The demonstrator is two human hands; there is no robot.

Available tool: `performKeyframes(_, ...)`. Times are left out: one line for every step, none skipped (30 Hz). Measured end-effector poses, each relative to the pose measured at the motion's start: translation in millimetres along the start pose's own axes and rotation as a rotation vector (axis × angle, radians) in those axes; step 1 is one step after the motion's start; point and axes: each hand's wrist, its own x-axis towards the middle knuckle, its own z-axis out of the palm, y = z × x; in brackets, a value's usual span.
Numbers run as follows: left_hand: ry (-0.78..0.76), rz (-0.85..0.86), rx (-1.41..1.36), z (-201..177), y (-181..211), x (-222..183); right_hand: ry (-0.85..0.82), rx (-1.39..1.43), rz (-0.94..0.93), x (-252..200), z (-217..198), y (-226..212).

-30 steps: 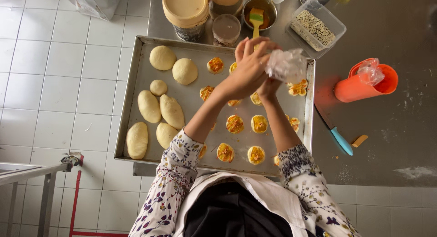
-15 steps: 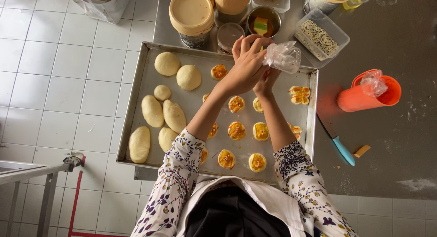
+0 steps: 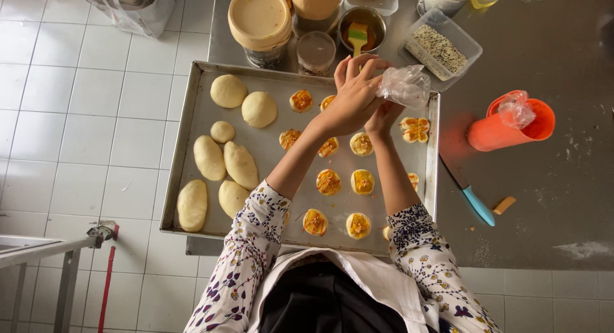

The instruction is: The person uses a stand mixer to mix dough, applies a liquid with a brush to items on a tray, pipes a filling from a plastic bag onto small dough pieces, and sprinkles toppings by hand onto the buns.

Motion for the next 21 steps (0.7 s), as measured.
performKeyframes(-0.001, 0.027, -0.008, 6, -1, 4, 0.037, 0.036, 0.003, 1, -9, 6)
performKeyframes(-0.003, 0.054, -0.017, 12, 0, 7, 0.062, 0.101, 0.054, 7, -21, 12)
performKeyframes(-0.007, 0.044, -0.021, 17, 2, 9, 0.085, 0.169, 0.107, 13, -33, 17)
performKeyframes(-0.010, 0.035, -0.024, 22, 6, 13, 0.109, 0.237, 0.160, 16, -42, 21)
performKeyframes(-0.014, 0.031, -0.027, 26, 9, 17, 0.080, 0.111, 0.137, 16, -48, 23)
performKeyframes(-0.019, 0.019, -0.019, 28, 12, 19, 0.053, -0.016, 0.115, 14, -53, 22)
performKeyframes(-0.022, 0.009, -0.012, 31, 15, 22, 0.025, -0.145, 0.091, 14, -57, 19)
performKeyframes(-0.025, -0.001, -0.005, 33, 16, 24, 0.027, -0.111, 0.055, 15, -57, 16)
performKeyframes(-0.031, -0.002, -0.017, 34, 16, 24, 0.024, -0.076, 0.023, 13, -55, 12)
performKeyframes(-0.037, -0.002, -0.030, 35, 16, 23, 0.021, -0.042, -0.009, 13, -54, 7)
performKeyframes(-0.044, -0.007, -0.040, 36, 15, 22, 0.025, -0.030, 0.005, 13, -53, 1)
performKeyframes(-0.038, 0.003, -0.034, 38, 16, 20, 0.029, -0.019, 0.019, 12, -54, -4)
performKeyframes(-0.032, 0.013, -0.027, 39, 17, 18, 0.033, -0.005, 0.032, 13, -52, -8)
performKeyframes(-0.026, 0.022, -0.019, 39, 17, 16, -0.002, -0.022, 0.004, 11, -52, -13)
performKeyframes(-0.031, 0.021, -0.022, 38, 17, 16, -0.033, -0.040, -0.027, 9, -54, -16)
performKeyframes(-0.035, 0.019, -0.025, 38, 18, 16, -0.065, -0.059, -0.057, 8, -55, -18)
performKeyframes(-0.040, 0.017, -0.030, 39, 19, 15, -0.022, -0.022, -0.003, 8, -55, -18)
performKeyframes(-0.052, 0.013, -0.029, 40, 20, 15, 0.022, 0.014, 0.052, 9, -55, -16)
performKeyframes(-0.063, 0.007, -0.026, 40, 21, 15, 0.064, 0.053, 0.107, 8, -54, -14)
performKeyframes(-0.074, 0.001, -0.023, 40, 21, 14, 0.042, 0.015, 0.102, 6, -56, -15)
performKeyframes(-0.072, 0.005, -0.015, 41, 22, 13, 0.020, -0.023, 0.094, 6, -60, -17)
